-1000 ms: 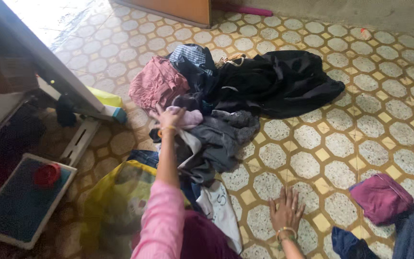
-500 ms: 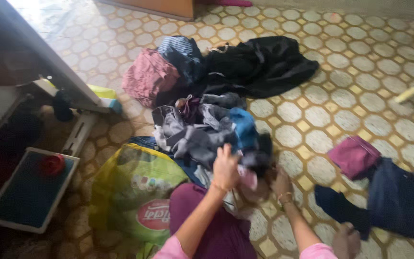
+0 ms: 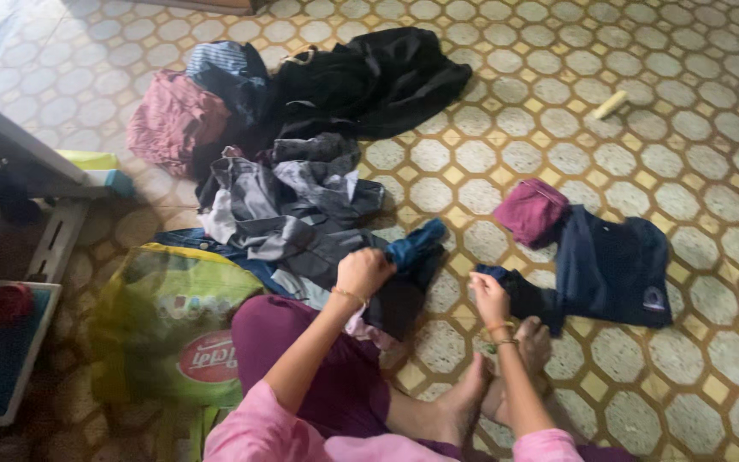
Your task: The person sits on the floor and folds several pieces of clothing from a pile, including shirts, socks, and undergarments, placing them into neat stacks on the tiled floor.
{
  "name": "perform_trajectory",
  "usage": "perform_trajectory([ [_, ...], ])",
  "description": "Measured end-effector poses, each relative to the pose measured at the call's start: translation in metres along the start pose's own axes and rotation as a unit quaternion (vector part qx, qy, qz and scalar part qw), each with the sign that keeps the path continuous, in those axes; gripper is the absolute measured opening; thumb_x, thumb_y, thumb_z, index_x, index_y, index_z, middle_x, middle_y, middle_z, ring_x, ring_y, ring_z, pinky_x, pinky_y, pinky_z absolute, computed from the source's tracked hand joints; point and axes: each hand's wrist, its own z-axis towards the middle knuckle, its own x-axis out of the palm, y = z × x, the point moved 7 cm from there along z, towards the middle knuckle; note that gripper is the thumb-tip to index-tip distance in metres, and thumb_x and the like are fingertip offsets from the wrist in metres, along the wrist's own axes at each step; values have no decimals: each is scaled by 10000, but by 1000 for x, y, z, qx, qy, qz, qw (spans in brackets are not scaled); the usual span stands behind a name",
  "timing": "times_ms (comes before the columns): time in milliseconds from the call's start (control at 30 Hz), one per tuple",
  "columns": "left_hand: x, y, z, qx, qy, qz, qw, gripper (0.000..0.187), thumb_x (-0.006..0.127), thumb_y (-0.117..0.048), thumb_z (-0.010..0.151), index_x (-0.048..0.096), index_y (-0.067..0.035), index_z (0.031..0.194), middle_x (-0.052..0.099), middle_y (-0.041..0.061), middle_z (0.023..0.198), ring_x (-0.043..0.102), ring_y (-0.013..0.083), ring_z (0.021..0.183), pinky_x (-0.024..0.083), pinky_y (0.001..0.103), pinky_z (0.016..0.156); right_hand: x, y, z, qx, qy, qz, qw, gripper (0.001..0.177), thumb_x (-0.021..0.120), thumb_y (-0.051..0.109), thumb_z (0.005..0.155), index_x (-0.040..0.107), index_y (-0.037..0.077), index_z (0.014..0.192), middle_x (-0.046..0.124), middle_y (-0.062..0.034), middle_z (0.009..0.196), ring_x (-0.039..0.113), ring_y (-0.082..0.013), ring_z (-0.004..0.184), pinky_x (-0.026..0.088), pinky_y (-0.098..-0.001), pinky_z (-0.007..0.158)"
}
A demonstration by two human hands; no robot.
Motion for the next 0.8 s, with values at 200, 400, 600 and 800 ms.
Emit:
perform_trajectory([
  [200, 56, -12, 49, 50, -202, 110, 972, 478, 770, -451, 525, 735, -75, 817, 746, 138, 827, 725, 361, 812, 460, 598, 807, 80, -5, -37, 70, 174, 69, 980, 359, 687, 364, 967, 735, 80, 1180, 763, -120, 1050, 690, -166, 897, 581, -326, 814],
  [400, 39, -31, 67, 29, -60, 28, 997, 403, 765, -273, 788, 656, -96, 1134, 722, 119, 893, 707, 332, 858, 369, 655, 1050, 204, 13, -96, 144, 191, -32, 970, 687, 767, 422, 939, 484, -12, 1389, 578, -267, 1314, 576, -368, 1176, 498, -420, 972],
  [600, -102, -120, 24, 345, -126, -130, 921, 349, 763, -128, 674, 682, -68, 1009, 714, 150, 1041, 694, 366, 929, 533, 438, 797, 263, 47, -125, 98, 302, 192, 929, 789, 724, 411, 897, 400, -11, 1479, 519, -258, 1428, 566, -370, 1250, 541, -437, 957],
  [800, 25, -54, -8, 258, 149, -35, 954, 200, 738, -307, 864, 777, -114, 895, 737, 77, 950, 718, 278, 866, 576, 411, 736, 157, 71, -141, -44, 472, -9, 881, 711, 707, 431, 917, 515, 52, 1487, 614, -164, 1422, 599, -276, 1274, 454, -384, 1057],
])
